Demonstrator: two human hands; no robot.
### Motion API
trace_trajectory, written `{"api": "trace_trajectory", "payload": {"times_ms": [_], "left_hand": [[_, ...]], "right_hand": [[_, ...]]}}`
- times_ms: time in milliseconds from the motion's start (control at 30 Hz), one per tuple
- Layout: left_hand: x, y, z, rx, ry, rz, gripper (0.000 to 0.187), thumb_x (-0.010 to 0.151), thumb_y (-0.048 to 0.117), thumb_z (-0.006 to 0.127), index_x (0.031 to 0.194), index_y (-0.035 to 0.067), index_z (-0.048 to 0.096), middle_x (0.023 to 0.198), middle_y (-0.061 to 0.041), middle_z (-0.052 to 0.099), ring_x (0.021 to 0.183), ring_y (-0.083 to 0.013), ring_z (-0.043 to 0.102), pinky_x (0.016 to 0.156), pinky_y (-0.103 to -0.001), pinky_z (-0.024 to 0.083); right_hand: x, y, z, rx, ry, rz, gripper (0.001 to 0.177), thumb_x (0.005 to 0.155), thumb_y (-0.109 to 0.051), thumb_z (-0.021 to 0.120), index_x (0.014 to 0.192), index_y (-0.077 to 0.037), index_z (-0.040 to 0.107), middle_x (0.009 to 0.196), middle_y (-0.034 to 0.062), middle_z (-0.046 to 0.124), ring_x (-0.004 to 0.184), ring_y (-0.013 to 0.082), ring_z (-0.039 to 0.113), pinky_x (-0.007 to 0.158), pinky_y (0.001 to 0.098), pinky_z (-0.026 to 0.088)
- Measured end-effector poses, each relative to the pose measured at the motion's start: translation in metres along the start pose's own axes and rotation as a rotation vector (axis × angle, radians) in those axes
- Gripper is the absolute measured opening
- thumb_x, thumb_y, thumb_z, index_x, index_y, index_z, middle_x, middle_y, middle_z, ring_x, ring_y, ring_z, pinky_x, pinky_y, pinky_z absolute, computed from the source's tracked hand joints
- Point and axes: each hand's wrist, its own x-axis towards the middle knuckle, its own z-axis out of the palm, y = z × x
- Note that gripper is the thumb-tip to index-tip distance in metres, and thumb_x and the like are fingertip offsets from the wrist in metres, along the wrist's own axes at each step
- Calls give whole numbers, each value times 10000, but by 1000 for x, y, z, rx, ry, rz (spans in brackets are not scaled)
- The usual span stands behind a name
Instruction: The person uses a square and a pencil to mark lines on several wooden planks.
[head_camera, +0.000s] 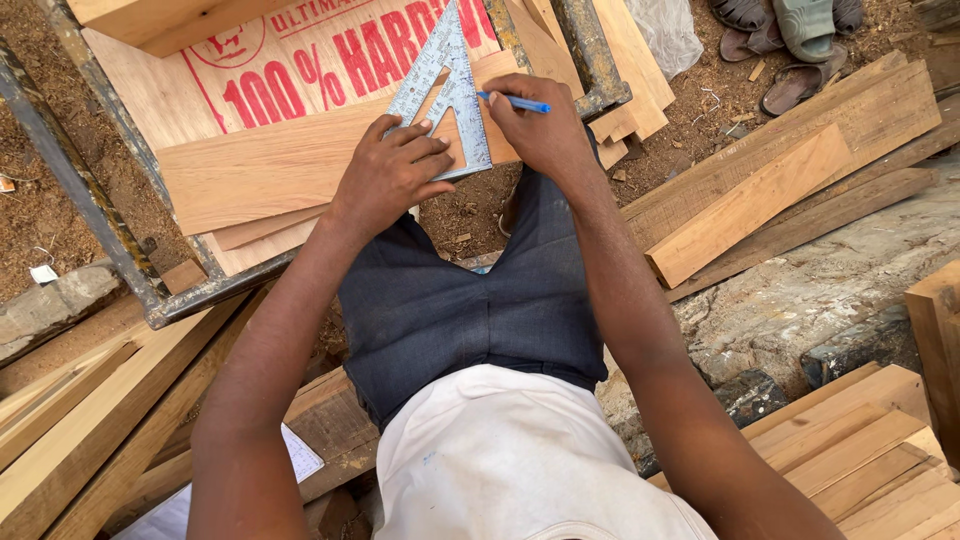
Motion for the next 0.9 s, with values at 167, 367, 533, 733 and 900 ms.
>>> {"api": "trace_trajectory", "payload": {"times_ms": [167, 367, 533, 733, 900], "left_hand": [[-4, 0, 10, 50, -19, -10, 370, 894, 506, 699, 1086, 196, 763, 1232, 42, 738, 1300, -191, 625, 1164, -476, 424], [-1, 2, 10, 43, 12, -10, 368, 897, 498, 703, 1073, 181, 767, 1190, 14, 743, 1280, -215, 634, 1155, -493, 429], [-7, 24, -5, -149, 208, -90, 240, 986, 340, 701, 1027, 105, 729, 1201, -42, 734, 1295, -251, 648, 1161, -491, 480], [-18, 80, 20, -1446, 1044, -830, 213, 1026, 213, 676, 1130, 33, 630, 1085, -115, 701, 1105, -265, 707, 983, -423, 569], [-37, 97, 70, -1847, 1475, -767, 234, 1092, 222, 644, 1150, 29, 525, 1158, -97, 683, 1122, -165, 662, 973, -348, 558]], "right_hand": [[-5, -9, 3, 30, 50, -46, 262, 983, -204, 631, 1128, -35, 769, 839, 89, 776, 688, 132, 730, 610, 285, 566], [-88, 0, -27, 43, -314, 190, 286, 979, -180, 593, 1129, -25, 781, 924, 106, 795, 785, 165, 742, 696, 315, 577], [-124, 3, -29, 390, 15, 97, 301, 1070, -158, 571, 1305, -4, 680, 1183, 159, 752, 1087, 189, 737, 957, 305, 599], [-132, -38, 25, 146, 10, -319, 363, 1110, -148, 633, 1440, -12, 566, 1483, 222, 622, 1403, 314, 616, 1157, 409, 498], [-120, -64, 61, -256, -76, -466, 333, 924, -132, 781, 1203, -12, 643, 1426, 203, 626, 1332, 399, 581, 1045, 479, 509]]}}
